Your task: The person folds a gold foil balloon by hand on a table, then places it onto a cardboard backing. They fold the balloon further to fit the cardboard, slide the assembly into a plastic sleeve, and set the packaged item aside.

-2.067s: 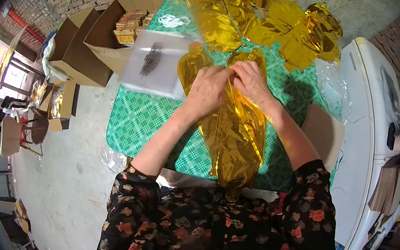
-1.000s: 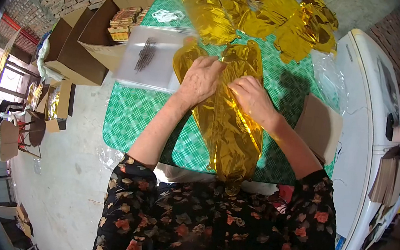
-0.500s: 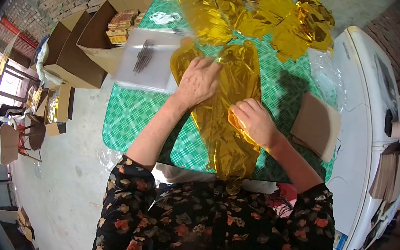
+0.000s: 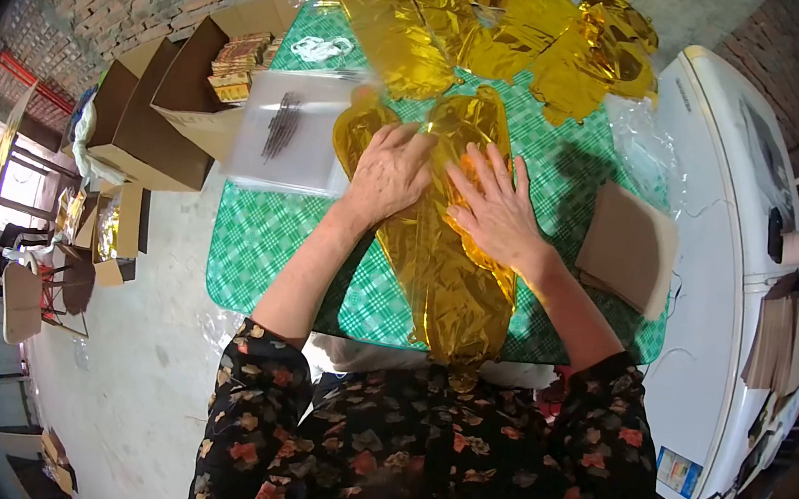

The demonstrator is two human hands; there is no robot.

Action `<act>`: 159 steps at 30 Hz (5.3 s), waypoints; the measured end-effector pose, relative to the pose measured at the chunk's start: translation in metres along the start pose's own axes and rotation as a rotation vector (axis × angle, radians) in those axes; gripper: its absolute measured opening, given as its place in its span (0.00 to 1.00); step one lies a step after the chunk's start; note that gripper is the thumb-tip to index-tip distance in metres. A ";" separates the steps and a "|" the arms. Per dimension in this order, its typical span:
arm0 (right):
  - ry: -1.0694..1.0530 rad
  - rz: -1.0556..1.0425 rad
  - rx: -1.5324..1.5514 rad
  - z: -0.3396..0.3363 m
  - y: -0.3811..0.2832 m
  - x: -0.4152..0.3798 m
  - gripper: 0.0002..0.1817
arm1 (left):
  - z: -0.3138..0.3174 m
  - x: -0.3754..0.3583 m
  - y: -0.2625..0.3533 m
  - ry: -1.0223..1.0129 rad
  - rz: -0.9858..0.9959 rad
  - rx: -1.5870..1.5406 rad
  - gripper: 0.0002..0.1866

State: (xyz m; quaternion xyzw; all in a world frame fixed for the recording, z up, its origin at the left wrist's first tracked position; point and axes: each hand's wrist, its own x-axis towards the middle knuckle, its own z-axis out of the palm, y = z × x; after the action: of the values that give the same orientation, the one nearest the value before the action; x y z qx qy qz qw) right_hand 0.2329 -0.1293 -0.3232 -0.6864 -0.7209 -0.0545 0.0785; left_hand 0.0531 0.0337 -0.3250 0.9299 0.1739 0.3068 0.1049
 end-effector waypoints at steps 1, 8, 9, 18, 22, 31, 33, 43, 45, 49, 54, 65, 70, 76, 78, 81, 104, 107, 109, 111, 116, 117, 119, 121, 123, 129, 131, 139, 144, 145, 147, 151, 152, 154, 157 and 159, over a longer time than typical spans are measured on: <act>-0.004 -0.004 -0.023 0.000 -0.001 0.000 0.36 | -0.001 -0.001 0.001 0.003 -0.003 -0.002 0.19; -0.047 0.012 -0.038 -0.003 -0.004 0.000 0.35 | -0.002 0.001 -0.001 -0.037 -0.035 -0.020 0.22; -0.052 0.015 -0.039 -0.004 -0.004 0.000 0.35 | -0.004 0.000 -0.002 -0.057 -0.047 -0.023 0.24; -0.026 0.025 -0.004 0.001 -0.004 0.000 0.34 | -0.050 -0.038 0.024 0.102 -0.453 -0.251 0.32; -0.047 0.043 0.024 -0.002 -0.004 0.000 0.34 | -0.071 -0.084 0.053 0.113 -0.838 -0.801 0.31; -0.062 0.059 0.034 -0.004 -0.006 0.001 0.34 | -0.072 -0.071 0.063 0.221 -1.177 -1.222 0.37; -0.046 0.051 0.031 0.001 -0.004 0.001 0.34 | -0.065 -0.070 0.047 0.149 -1.146 -1.212 0.32; -0.028 0.056 0.032 -0.001 -0.006 0.000 0.34 | -0.061 -0.059 0.051 -0.374 -1.065 -0.955 0.23; -0.022 0.056 0.035 0.001 -0.005 0.000 0.34 | -0.067 -0.050 0.064 -0.465 -1.120 -0.895 0.25; -0.016 0.056 0.022 0.001 -0.005 -0.001 0.34 | -0.061 -0.060 0.079 -0.282 -0.971 -1.069 0.29; 0.002 0.049 0.036 0.006 -0.004 -0.001 0.35 | -0.069 -0.052 0.095 0.000 -0.873 -1.074 0.42; -0.027 0.055 0.051 -0.003 -0.006 -0.001 0.34 | -0.022 -0.028 0.080 0.105 -0.652 -1.449 0.47; -0.040 0.074 0.040 -0.002 -0.006 0.000 0.35 | -0.015 -0.019 0.091 0.033 -0.525 -1.265 0.53; -0.033 0.088 0.191 -0.001 -0.003 -0.001 0.24 | -0.021 -0.016 0.088 -0.204 -0.369 -1.012 0.46; -0.041 0.069 0.114 0.005 0.000 -0.001 0.23 | -0.021 -0.015 0.082 -0.241 -0.371 -0.915 0.42; -0.224 0.098 0.080 -0.029 -0.009 0.003 0.24 | -0.018 -0.010 0.065 -0.256 -0.410 -0.852 0.38; -0.002 0.086 0.118 -0.002 -0.007 0.001 0.33 | -0.004 -0.004 0.013 -0.065 -0.140 -0.085 0.30; 0.044 0.073 0.132 -0.001 -0.007 0.000 0.33 | 0.007 -0.013 0.015 -0.091 -0.050 0.151 0.30; 0.047 0.074 0.121 -0.001 -0.007 0.000 0.33 | 0.012 -0.014 0.016 -0.098 -0.047 0.186 0.31; 0.037 0.080 0.103 -0.001 -0.006 0.000 0.33 | 0.016 -0.014 0.018 -0.112 -0.044 0.214 0.31; -0.109 0.111 0.074 -0.016 -0.009 0.003 0.34 | 0.019 -0.011 0.020 -0.154 -0.059 0.253 0.32; -0.161 0.119 0.053 -0.022 -0.010 0.004 0.34 | 0.019 -0.011 0.021 -0.162 -0.055 0.251 0.32; -0.186 0.119 0.044 -0.022 -0.010 0.003 0.35 | 0.018 -0.011 0.020 -0.176 -0.048 0.249 0.32; -0.126 0.105 0.063 -0.019 -0.010 0.002 0.35 | 0.018 -0.010 0.021 -0.192 -0.064 0.261 0.32; -0.147 0.118 0.051 -0.019 -0.011 0.003 0.36 | 0.017 -0.009 0.022 -0.201 -0.075 0.266 0.32; -0.021 0.122 0.120 -0.007 -0.014 0.001 0.36 | 0.016 -0.008 0.024 -0.218 -0.079 0.278 0.33; 0.027 0.121 0.136 -0.004 -0.015 0.001 0.36 | 0.014 -0.006 0.026 -0.215 -0.076 0.294 0.33; -0.100 0.132 0.026 -0.006 -0.014 0.002 0.39 | 0.025 0.005 0.043 -0.100 -0.003 0.057 0.33; -0.127 0.155 0.068 -0.013 -0.016 0.004 0.39 | 0.029 0.004 0.043 -0.120 -0.021 0.030 0.35; -0.142 0.161 0.065 -0.014 -0.016 0.005 0.39 | 0.029 0.005 0.043 -0.119 -0.025 0.025 0.35; -0.140 0.176 0.099 -0.015 -0.016 0.005 0.39 | 0.029 0.005 0.043 -0.128 -0.034 0.022 0.36; -0.076 0.169 0.128 -0.011 -0.019 0.004 0.37 | 0.031 0.005 0.040 -0.166 -0.042 0.039 0.38; -0.089 0.167 0.126 -0.011 -0.018 0.003 0.38 | 0.031 0.005 0.040 -0.175 -0.039 0.046 0.39; -0.112 0.163 0.120 -0.013 -0.018 0.003 0.39 | 0.031 0.006 0.039 -0.189 -0.048 0.033 0.39; 0.053 0.122 0.238 -0.003 -0.011 -0.001 0.38 | 0.030 0.007 0.040 -0.207 -0.060 0.029 0.39; 0.026 0.128 0.375 -0.006 -0.001 -0.003 0.40 | 0.029 0.007 0.042 -0.239 -0.070 0.054 0.39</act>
State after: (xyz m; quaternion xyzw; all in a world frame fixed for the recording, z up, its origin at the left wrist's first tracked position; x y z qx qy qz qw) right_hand 0.2326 -0.1333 -0.3175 -0.7034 -0.6724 0.0771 0.2173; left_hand 0.0868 -0.0042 -0.3315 0.9556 0.2009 0.1850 0.1104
